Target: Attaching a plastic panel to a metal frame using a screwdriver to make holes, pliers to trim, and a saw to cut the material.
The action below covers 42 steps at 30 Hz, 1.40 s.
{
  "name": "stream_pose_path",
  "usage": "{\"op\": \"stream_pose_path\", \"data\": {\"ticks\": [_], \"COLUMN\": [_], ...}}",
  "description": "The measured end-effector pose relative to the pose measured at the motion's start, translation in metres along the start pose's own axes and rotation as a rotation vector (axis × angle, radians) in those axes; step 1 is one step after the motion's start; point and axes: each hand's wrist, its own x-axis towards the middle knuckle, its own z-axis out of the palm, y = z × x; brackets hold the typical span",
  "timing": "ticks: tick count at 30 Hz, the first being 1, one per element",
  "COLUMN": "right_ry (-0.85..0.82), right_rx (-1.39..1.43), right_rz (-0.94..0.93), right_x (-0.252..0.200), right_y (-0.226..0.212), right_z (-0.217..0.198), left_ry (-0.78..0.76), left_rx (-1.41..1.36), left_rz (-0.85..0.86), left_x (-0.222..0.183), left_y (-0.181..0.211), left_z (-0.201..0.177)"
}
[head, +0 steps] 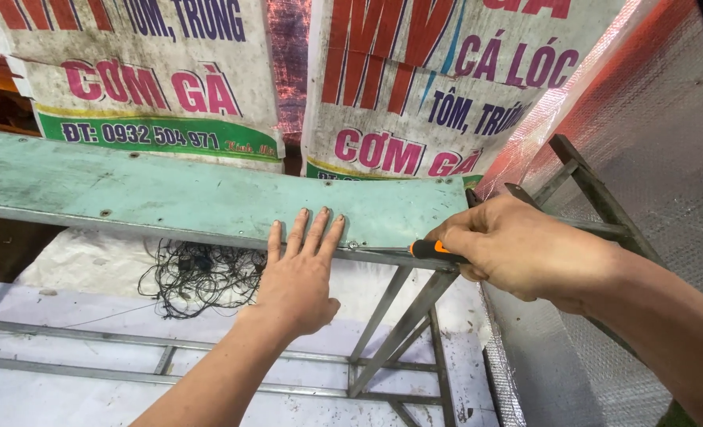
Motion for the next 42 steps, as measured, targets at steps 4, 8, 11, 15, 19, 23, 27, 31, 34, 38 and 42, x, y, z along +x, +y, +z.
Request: {"op": "stream_pose_path", "data": {"ticks": [4,8,11,15,19,23,27,31,34,38,42], "right_ry": [0.000,0.009,-0.007,-0.029,-0.042,-0.019,0.029,0.032,0.017,0.011,0.042], "right_rx": [0.017,-0.087,-0.003,0.051,0.112,0.115,-0.188,-0.180,-0.131,-0.134,-0.044], "right_rz": [0.008,0.081,0.078,0.063,0.040,0.066,0.111,0.114,0.093,0.017,0.109], "right_x": [-0.004,-0.014,-0.006,-0.001,0.002,-0.005,-0.023,-0.021,-0.009,0.000,0.007], "right_y": [-0.003,-0.015,-0.011,-0.009,-0.009,-0.013,-0.036,-0.038,-0.030,-0.021,-0.023], "right_z": [-0.002,-0.003,-0.003,-0.004,-0.002,0.000,-0.003,-0.006,-0.005,-0.009,-0.011], "left_ry": [0.024,0.008,-0.030,0.017,-0.026,-0.002,0.079,1.001,1.000,1.013,1.009], "left_rx": [0.017,0.017,0.000,0.019,0.006,0.047,0.042,0.312,0.258,0.279,0.258], "left_rz": [0.000,0.001,-0.006,0.002,-0.005,0.005,0.008,0.044,0.062,0.056,0.051], "left_x": [0.001,-0.001,-0.001,0.000,-0.001,0.000,0.005,0.031,0.032,0.031,0.031], "left_y": [0.000,0.001,0.001,0.000,0.001,0.002,-0.001,-0.017,-0.015,-0.015,-0.014], "left_z": [0.003,-0.001,-0.004,0.002,-0.006,0.004,0.012,0.082,0.083,0.080,0.082]}}
